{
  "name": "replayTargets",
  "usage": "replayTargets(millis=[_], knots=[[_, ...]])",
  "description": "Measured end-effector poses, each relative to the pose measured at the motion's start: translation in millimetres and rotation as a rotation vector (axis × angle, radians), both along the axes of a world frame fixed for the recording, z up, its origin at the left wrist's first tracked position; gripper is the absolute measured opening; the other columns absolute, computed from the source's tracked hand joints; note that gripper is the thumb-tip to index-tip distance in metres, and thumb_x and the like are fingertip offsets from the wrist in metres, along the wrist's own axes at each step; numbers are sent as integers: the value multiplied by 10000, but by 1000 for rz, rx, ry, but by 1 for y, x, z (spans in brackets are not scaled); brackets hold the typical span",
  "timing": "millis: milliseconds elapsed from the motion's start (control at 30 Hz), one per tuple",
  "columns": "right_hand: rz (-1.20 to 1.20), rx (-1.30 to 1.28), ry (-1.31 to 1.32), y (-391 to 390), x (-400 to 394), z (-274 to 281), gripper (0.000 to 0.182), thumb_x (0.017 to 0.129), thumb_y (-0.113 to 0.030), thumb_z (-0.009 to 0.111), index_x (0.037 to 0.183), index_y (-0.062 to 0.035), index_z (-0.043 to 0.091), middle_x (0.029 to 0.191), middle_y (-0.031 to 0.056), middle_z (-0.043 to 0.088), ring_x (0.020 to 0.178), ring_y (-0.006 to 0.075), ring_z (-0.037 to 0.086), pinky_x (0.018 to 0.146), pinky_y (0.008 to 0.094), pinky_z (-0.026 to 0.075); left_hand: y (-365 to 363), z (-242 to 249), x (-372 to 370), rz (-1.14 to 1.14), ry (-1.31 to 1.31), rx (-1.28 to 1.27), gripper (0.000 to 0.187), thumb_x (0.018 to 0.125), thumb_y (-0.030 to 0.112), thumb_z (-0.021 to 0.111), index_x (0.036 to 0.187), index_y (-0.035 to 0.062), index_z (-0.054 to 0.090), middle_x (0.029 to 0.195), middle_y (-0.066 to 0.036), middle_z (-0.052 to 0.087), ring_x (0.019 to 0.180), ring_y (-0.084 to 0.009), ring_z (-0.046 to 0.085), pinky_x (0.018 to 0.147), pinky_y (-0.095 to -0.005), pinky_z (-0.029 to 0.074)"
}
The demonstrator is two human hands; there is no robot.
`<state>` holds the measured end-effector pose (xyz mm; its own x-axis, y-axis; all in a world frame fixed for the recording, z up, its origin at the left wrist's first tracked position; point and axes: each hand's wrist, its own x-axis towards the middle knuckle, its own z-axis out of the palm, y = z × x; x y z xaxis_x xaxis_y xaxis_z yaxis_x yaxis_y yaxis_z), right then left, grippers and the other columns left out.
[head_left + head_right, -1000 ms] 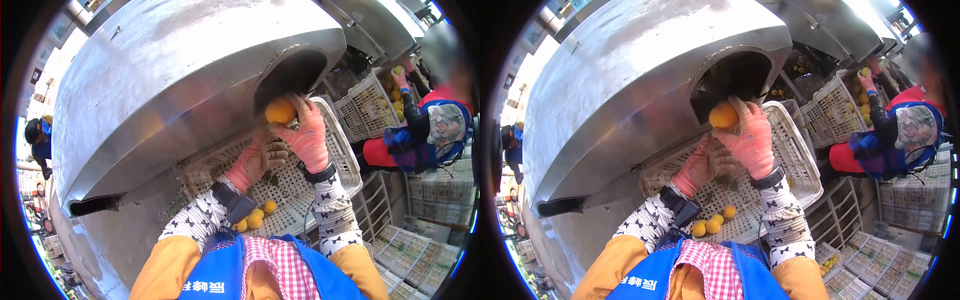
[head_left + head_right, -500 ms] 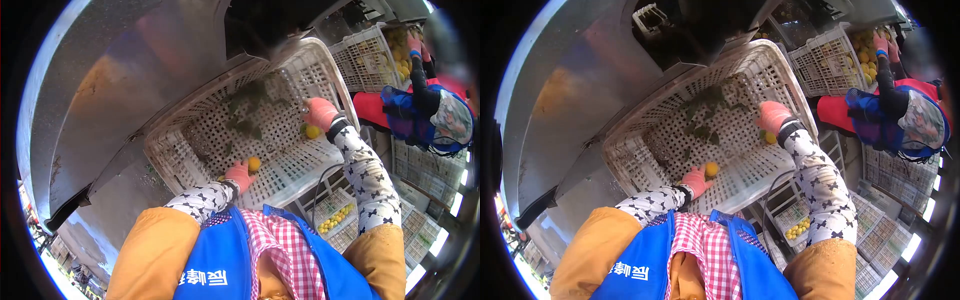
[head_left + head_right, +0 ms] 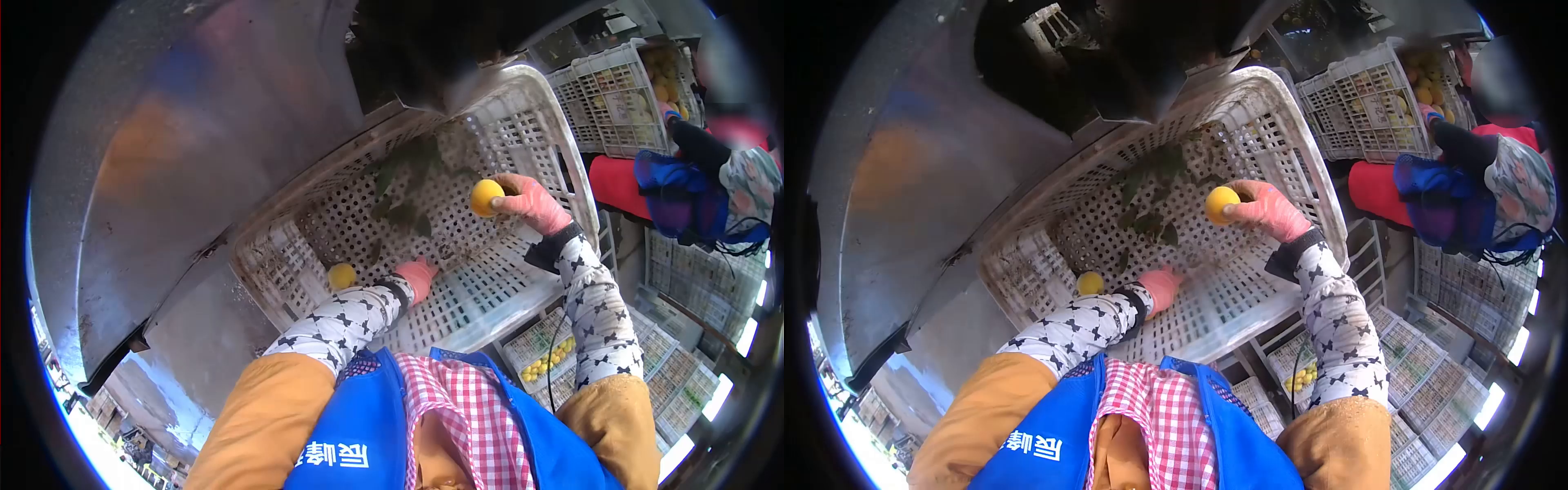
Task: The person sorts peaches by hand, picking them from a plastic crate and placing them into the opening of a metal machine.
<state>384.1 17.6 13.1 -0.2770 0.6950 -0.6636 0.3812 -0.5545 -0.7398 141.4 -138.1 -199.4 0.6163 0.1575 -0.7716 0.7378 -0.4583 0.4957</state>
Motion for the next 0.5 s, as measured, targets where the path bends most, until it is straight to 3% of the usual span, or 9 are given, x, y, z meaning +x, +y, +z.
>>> replayTargets(millis=[33, 67, 167, 233, 300, 333, 367, 433, 500], knots=[[-109, 17, 141, -1, -11, 27, 680, 789, -404, 717, 1293, 30, 577, 1073, 77, 670, 867, 140, 627, 790, 265, 492, -17, -44, 1, -121, -15, 15, 600, 822, 315, 700, 1360, 107, 534, 1411, -167, 525, 1219, -358, 582, 969, -491, 507], [-144, 83, 265, -4, -14, 39, 690, 801, -419, 706, 1309, 25, 563, 1072, 80, 671, 846, 140, 626, 772, 263, 489, 33, 48, -9, 77, 133, -123, 633, 796, 290, 709, 1376, 111, 529, 1424, -182, 513, 1227, -373, 577, 971, -491, 508], [-416, 44, 576, -23, -28, 46, 721, 822, -463, 697, 1312, 46, 552, 1085, 106, 673, 839, 162, 642, 744, 287, 510, 81, 95, -29, 568, -20, -16, 702, 818, 340, 729, 1427, 89, 487, 1386, -185, 537, 1259, -366, 546, 1067, -449, 427], [-506, 92, 646, -32, -51, 52, 643, 891, -504, 646, 1246, 30, 595, 987, 97, 681, 760, 150, 638, 665, 270, 503, 112, 127, -35, 1276, -730, -359, 622, 908, 333, 681, 1428, 58, 477, 1364, -151, 551, 1259, -292, 546, 1084, -391, 409], [-467, 109, 383, -42, -54, 27, 675, 978, -574, 502, 1224, 48, 595, 824, 109, 674, 602, 155, 629, 536, 251, 501, 145, 215, -35, 1350, -1107, -726, 550, 994, 390, 588, 1417, 54, 487, 1318, -84, 529, 1078, -210, 626, 789, -333, 570], [-439, 187, 324, -42, -72, 49, 669, 1007, -591, 432, 1174, 28, 621, 713, 96, 655, 510, 153, 597, 497, 249, 485, 147, 237, -33, 1346, -1110, -710, 550, 994, 390, 588, 1417, 54, 487, 1318, -84, 529, 1078, -210, 626, 789, -333, 570], [-460, 141, 337, -44, -77, 64, 576, 996, -520, 540, 1184, 19, 622, 851, 36, 653, 704, 106, 613, 610, 230, 473, 149, 255, -32, 1323, -1126, -762, 552, 986, 392, 600, 1409, 53, 493, 1288, -83, 563, 1066, -203, 634, 790, -343, 575], [-422, 560, 37, -42, -90, 83, 642, 950, -472, 640, 1334, 33, 542, 977, 85, 650, 872, 151, 641, 749, 278, 523, 153, 275, -35, 1289, -1157, -792, 555, 978, 394, 611, 1402, 53, 498, 1258, -81, 597, 1055, -196, 641, 790, -353, 579], [-236, 886, -233, -37, -95, 108, 780, 755, -306, 825, 1405, -19, 503, 1158, 166, 616, 1018, 272, 646, 883, 361, 526, 156, 286, -36, 1332, -1213, -900, 530, 984, 395, 601, 1376, 48, 515, 1231, -80, 637, 1055, -189, 651, 788, -349, 582]])
